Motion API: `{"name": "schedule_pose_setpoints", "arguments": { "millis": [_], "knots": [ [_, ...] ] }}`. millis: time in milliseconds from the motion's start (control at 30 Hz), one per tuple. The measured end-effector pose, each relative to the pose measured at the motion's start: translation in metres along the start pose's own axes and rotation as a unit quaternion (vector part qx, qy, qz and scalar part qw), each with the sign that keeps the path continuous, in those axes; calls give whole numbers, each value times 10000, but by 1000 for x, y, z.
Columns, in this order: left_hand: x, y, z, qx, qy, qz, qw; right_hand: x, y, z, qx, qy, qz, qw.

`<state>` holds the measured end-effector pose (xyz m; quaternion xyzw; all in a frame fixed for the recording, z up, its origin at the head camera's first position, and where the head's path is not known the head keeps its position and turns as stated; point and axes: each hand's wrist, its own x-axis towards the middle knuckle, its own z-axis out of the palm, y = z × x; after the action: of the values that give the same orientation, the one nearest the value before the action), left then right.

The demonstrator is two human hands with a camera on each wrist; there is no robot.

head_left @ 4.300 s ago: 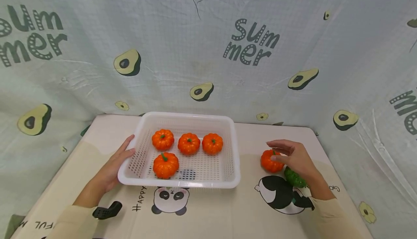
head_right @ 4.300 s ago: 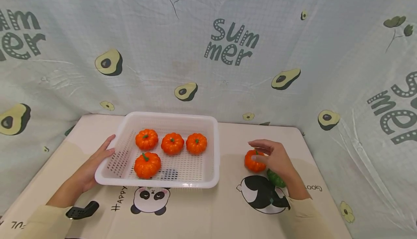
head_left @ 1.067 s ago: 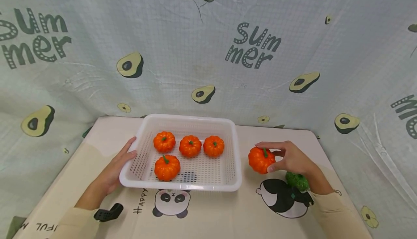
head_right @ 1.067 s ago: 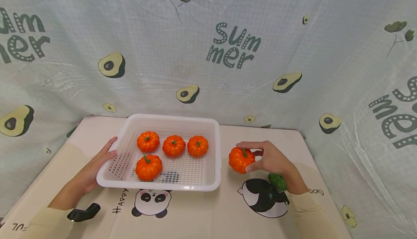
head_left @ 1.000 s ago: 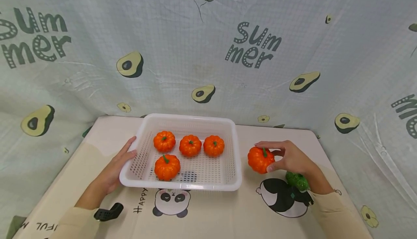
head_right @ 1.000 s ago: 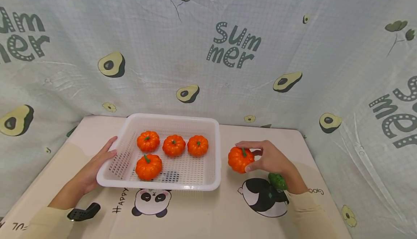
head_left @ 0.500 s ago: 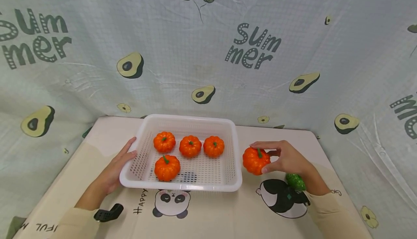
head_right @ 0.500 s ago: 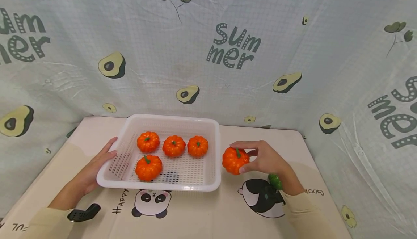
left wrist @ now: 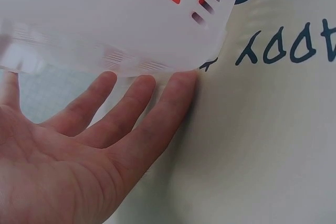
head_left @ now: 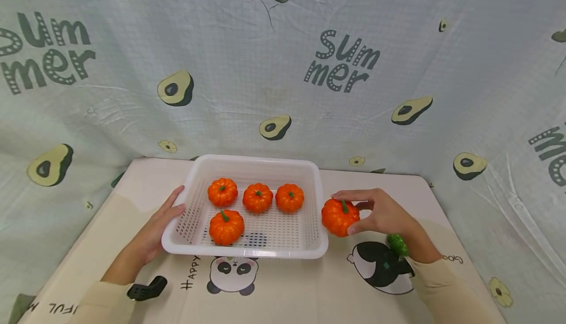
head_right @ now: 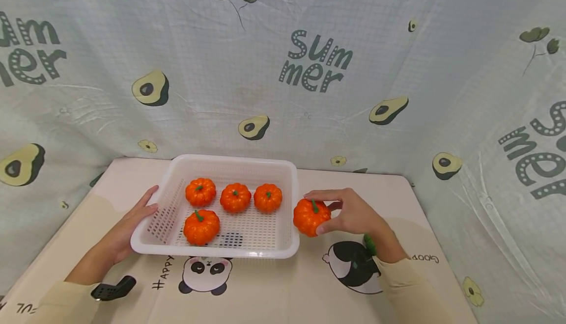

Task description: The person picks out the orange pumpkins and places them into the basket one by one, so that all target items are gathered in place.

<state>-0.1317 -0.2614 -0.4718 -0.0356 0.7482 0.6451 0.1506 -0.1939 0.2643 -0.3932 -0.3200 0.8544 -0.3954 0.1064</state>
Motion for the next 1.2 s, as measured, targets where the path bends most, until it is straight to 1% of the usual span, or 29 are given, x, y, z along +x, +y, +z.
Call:
{"name": "schedule_pose_setpoints", "arguments": {
  "millis": [300, 467, 600, 767, 1033, 1200],
  "knots": [
    [1, -1, -1, -83, 35, 12, 10000, 7, -4, 5, -11, -30, -184, 9998],
    [0, -4, -1, -95, 15, -4, 10000, 12, -8, 8, 6, -109, -302, 9995],
    [1, -5, -1, -128, -7, -12, 9999, 15, -12, 11, 46, -167, -318, 9993],
    [1, -4, -1, -141, -8, 2, 9999, 19, -17, 14, 70, -150, -321, 9993],
    [1, -4, -1, -59, 16, 41, 10000, 25, -21, 20, 184, -196, -411, 9988],
    [1, -4, -1, -45, 36, 18, 10000, 29, -25, 25, 227, -240, -353, 9988]
  ]
}}
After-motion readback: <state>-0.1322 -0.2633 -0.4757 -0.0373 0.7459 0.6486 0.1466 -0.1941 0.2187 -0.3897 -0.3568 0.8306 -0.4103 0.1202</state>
